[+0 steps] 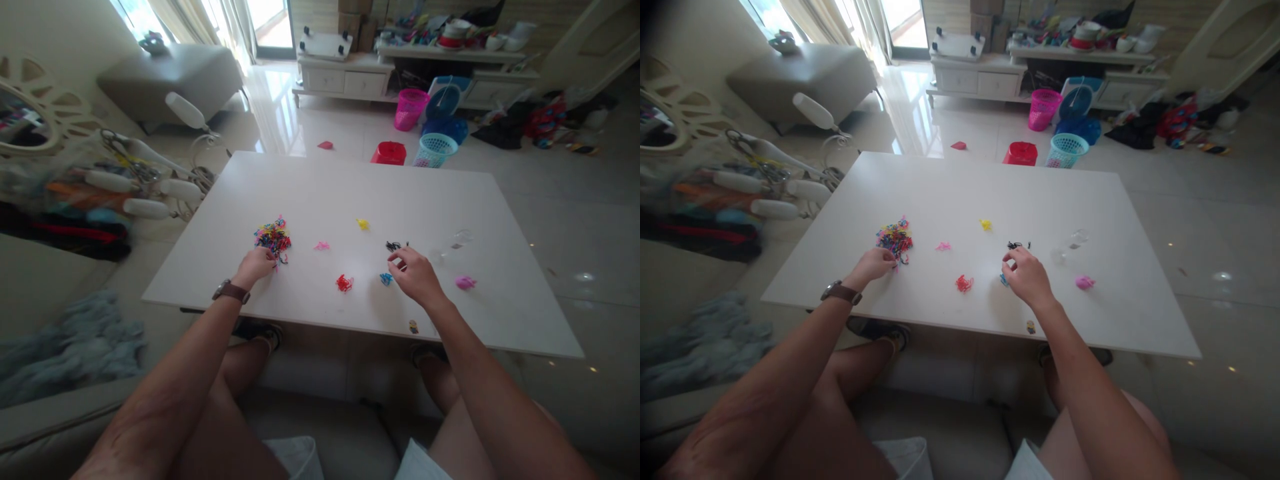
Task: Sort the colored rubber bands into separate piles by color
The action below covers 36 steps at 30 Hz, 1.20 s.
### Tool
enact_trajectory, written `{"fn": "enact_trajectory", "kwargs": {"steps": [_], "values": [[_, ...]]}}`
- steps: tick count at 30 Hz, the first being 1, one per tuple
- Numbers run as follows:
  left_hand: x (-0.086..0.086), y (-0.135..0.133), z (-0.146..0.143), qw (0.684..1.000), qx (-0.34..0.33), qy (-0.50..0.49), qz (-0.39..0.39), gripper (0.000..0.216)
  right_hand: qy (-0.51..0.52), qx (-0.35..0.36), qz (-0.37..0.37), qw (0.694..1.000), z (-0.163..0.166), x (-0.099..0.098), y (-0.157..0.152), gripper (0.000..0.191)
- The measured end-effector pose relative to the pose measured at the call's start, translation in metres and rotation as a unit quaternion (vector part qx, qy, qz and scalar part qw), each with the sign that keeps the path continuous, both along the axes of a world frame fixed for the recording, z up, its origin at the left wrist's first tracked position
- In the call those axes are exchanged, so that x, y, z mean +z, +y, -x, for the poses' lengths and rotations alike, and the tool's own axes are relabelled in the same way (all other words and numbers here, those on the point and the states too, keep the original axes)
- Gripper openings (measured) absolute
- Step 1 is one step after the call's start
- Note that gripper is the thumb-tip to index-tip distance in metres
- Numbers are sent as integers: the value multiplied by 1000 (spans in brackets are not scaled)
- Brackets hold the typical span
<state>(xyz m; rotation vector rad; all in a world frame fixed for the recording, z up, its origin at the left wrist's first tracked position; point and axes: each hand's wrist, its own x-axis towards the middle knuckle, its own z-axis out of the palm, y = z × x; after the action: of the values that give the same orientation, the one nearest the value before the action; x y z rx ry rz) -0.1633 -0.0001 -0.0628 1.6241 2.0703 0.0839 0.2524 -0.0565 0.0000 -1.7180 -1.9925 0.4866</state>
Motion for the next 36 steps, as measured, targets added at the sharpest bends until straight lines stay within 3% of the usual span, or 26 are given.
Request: {"fn": "enact_trajectory", "kwargs": {"steps": [6,12,14,18,22,25,28,36], "values": [[21,1,-4,993,38,-111,-35,7,1,9,2,1000,0,1,-2,11],[42,-3,-15,955,103,-273,-49,23,-6,21,2,1000,4,-1,0,11],[45,-4,-22,925,115,-362,-22,26,-9,27,3,1000,6,-1,0,11],[49,-8,-49,824,106,-553,58,32,14,54,11,998,17,1,-2,10],[58,-22,-88,742,84,-658,97,22,141,83,35,986,40,6,-10,9],[65,-34,-114,703,48,-695,140,19,256,99,58,960,58,10,-17,15],[67,-42,-130,691,25,-704,160,18,331,109,75,934,70,10,-22,22],[58,-45,-140,672,58,-719,167,16,376,77,78,920,74,4,-19,24]]}}
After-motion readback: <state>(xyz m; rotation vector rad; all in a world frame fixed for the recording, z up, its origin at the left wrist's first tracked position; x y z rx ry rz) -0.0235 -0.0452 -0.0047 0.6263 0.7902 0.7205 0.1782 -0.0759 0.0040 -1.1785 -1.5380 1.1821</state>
